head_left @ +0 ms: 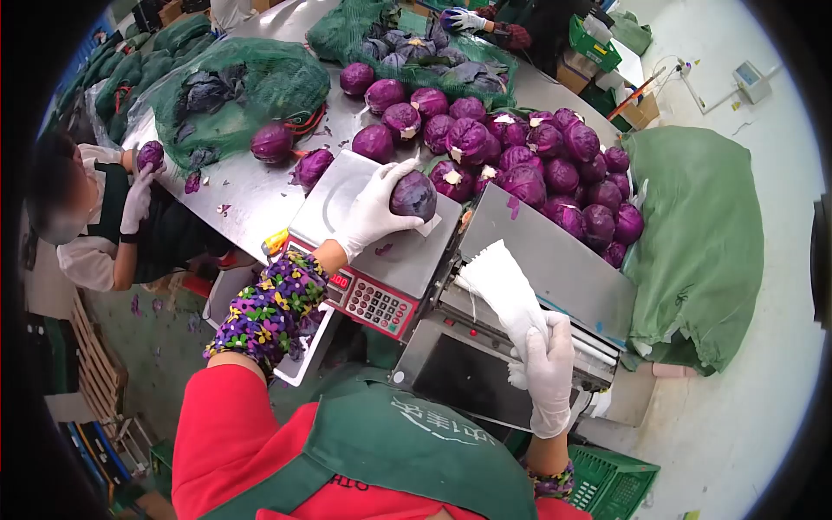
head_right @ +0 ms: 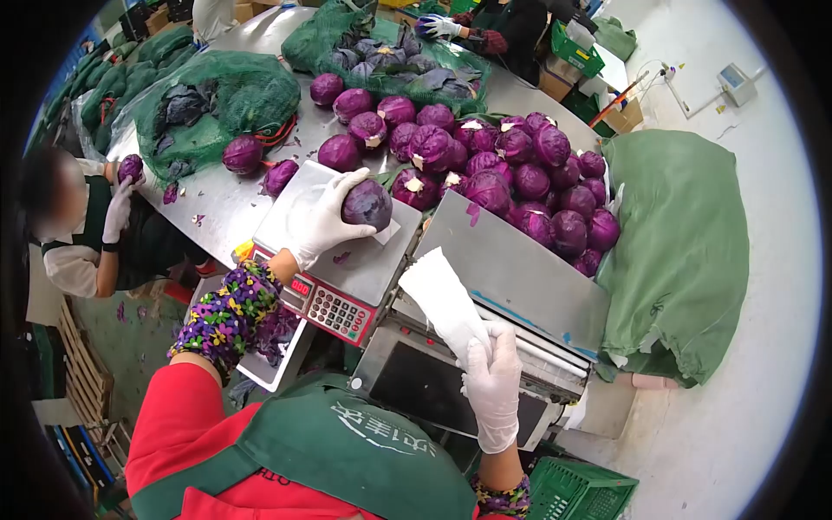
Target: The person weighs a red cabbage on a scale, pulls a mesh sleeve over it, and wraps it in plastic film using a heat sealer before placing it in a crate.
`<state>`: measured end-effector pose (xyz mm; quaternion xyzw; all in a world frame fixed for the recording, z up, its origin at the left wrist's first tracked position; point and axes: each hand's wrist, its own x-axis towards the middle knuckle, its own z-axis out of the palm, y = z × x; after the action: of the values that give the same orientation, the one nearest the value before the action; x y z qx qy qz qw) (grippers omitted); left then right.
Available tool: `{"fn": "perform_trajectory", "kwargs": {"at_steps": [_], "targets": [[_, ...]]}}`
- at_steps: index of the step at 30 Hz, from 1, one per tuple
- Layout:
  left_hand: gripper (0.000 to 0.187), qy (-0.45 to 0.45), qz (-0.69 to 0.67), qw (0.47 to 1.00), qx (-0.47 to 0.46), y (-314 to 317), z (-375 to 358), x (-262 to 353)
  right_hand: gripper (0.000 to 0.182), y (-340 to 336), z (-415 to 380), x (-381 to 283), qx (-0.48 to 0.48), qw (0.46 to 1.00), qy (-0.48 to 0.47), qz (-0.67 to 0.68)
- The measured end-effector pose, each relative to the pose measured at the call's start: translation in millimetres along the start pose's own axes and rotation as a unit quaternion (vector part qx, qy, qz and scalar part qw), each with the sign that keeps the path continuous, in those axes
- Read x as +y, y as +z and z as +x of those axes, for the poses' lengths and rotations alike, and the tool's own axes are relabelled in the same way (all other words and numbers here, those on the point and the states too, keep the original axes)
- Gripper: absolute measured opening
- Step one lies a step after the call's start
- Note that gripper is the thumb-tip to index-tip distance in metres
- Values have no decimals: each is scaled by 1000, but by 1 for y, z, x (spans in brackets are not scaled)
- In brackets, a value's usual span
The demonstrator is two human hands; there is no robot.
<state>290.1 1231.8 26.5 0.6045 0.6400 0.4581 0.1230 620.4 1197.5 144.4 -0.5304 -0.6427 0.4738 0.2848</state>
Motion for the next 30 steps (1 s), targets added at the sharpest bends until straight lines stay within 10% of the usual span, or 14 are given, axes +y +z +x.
{"fn": "perform_trajectory", "kwargs": {"at_steps": [7, 15, 21, 23, 25, 27, 30], "targets": [[84, 167, 306, 935, 60, -5, -54, -23, 13, -3, -12, 12, 1, 998, 10, 56], [74, 173, 161, 970, -57, -28, -76, -5, 18, 23, -10, 16, -74, 997, -29, 11], [41, 15, -25, 964, 264, -8, -94, 57, 18, 37, -9, -5, -86, 996, -18, -6], [34, -262, -496, 820, 110, -11, -94, 107, 16, 42, -9, -2, -106, 994, -17, -37], [38, -337, -545, 767, 5, -7, -103, 121, 14, 50, -5, 16, -76, 934, -255, -237], [35, -340, -557, 757, 35, 1, -112, 116, 19, 42, -9, 12, -129, 917, -214, -310], [30, -335, -592, 733, 25, -11, -109, 116, 36, 19, -2, 6, -382, 919, 65, 74]]}}
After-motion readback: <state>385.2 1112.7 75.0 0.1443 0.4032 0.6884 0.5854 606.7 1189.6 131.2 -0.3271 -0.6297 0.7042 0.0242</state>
